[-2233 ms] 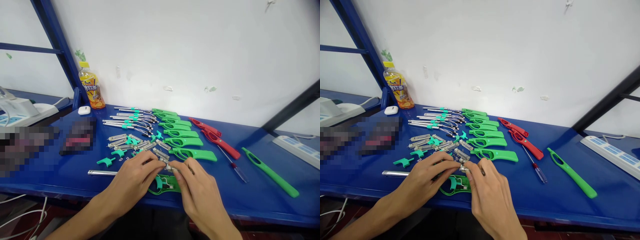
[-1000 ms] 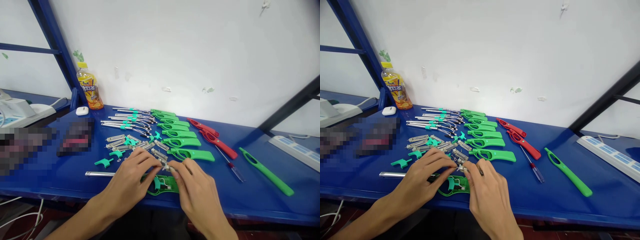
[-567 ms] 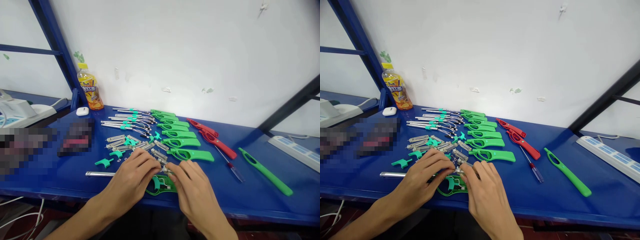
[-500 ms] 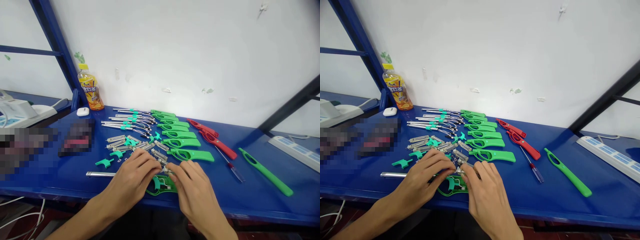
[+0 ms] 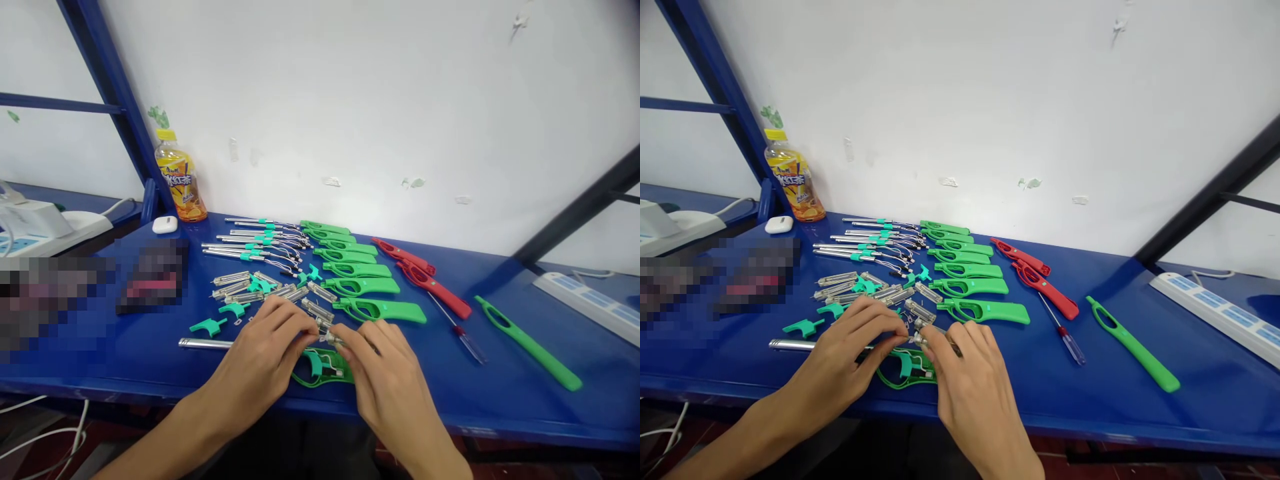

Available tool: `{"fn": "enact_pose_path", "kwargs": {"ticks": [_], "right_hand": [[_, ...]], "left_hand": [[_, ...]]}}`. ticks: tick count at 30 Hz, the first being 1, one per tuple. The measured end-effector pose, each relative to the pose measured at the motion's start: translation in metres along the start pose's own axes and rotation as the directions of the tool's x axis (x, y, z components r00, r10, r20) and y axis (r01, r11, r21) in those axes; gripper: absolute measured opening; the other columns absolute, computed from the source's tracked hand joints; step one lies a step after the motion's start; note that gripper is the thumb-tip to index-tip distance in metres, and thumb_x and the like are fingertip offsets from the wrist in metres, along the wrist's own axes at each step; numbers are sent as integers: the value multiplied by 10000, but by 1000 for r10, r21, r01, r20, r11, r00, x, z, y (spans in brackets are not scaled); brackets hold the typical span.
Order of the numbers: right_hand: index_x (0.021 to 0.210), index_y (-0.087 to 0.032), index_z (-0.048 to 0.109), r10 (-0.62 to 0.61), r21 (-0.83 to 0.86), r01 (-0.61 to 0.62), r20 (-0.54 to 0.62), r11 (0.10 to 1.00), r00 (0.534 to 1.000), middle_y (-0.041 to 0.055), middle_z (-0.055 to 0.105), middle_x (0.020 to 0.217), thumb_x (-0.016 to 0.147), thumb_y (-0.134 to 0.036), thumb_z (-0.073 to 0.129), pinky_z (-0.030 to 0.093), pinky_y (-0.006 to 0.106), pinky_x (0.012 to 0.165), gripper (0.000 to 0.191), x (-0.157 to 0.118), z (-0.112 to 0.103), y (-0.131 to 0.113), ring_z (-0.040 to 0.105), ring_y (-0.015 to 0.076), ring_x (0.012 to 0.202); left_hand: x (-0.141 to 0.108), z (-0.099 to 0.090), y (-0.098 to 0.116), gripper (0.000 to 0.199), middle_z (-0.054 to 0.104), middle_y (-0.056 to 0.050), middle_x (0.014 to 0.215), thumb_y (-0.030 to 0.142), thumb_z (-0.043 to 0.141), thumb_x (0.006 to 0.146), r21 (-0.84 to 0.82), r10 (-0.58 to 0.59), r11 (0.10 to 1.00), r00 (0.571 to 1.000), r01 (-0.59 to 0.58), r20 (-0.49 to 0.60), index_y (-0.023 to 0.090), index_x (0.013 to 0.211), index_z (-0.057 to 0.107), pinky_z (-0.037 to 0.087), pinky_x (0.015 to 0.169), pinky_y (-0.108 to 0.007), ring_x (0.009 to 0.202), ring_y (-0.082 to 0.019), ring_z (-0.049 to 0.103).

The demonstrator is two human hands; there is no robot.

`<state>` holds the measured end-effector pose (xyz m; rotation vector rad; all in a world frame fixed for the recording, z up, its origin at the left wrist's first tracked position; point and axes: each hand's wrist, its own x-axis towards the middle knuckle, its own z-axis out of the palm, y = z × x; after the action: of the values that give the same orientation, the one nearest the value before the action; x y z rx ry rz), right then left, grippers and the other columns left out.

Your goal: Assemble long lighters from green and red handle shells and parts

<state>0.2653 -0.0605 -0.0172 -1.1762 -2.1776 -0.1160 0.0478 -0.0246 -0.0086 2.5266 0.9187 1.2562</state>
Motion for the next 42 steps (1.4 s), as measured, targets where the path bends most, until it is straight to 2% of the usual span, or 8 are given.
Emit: {"fn": "enact_pose_path", "kwargs": {"ticks": [5,9,14,20,24,28,34,42], "right_hand": [[1311,-200,644,-31,-50,33,29,998,999,33,638,930,1130,-151,516,372,429,888,227,3,-2,-3,525,247,850],[1366,-228,606,18,37,-16,-40,999,999,26,719,1028,1137,-173,542,374,416,952,244,1,-3,0,589,244,919],[1262,-253,604,67,135,-55,-86,989,994,21,748,1119,1144,-224,569,369,387,1066,126,-4,-3,5,643,224,1018],[1194,-272,660,137,119,-123,-114,985,984,17,710,1102,1136,-283,594,431,364,940,88,-9,-8,7,630,227,1038],[1127,-288,668,198,141,-184,-94,973,976,11,681,1035,1139,-276,573,452,376,862,96,-13,-9,7,619,234,978],[1098,-285,666,225,161,-215,-47,963,973,18,676,1014,1137,-255,563,470,391,835,114,-13,-9,7,616,243,948],[1100,-281,669,235,169,-227,-28,959,972,27,684,1024,1140,-280,562,482,402,829,115,-11,-6,7,619,253,948],[1116,-276,662,235,139,-238,40,961,971,21,679,1049,1151,-280,535,468,425,843,131,-12,-2,7,613,257,953]], "left_hand": [[0,2,0,149,703,-22,977,59,584,1078,58,17,998,1000,-18,8,178,1023,655,469,878,-313,937,-199,574],[2,-1,-2,138,737,-7,1007,93,594,1087,27,-20,999,1000,20,-10,194,1096,689,491,905,-307,954,-186,628],[1,-20,4,196,756,-20,1070,148,534,1118,124,-32,992,994,20,101,212,1169,712,507,941,-354,985,-210,671],[-11,-31,8,263,772,-72,1191,331,550,1125,318,-44,948,974,-31,224,222,1308,705,537,1003,-464,1080,-294,722],[-14,-29,6,272,776,-61,1124,257,480,1136,319,-70,947,959,-22,275,237,1217,739,560,950,-456,1029,-284,737],[-15,-37,2,243,768,-51,1128,195,511,1104,320,-105,947,945,1,310,251,1181,734,556,928,-435,1044,-275,728],[-20,-53,-10,465,766,-16,1095,-32,439,983,287,-178,956,909,69,377,288,1118,749,531,846,-352,977,-222,733],[-15,-53,-11,390,732,16,1069,10,506,1036,207,-230,966,873,152,431,301,1061,764,501,841,-294,928,-169,711]]}}
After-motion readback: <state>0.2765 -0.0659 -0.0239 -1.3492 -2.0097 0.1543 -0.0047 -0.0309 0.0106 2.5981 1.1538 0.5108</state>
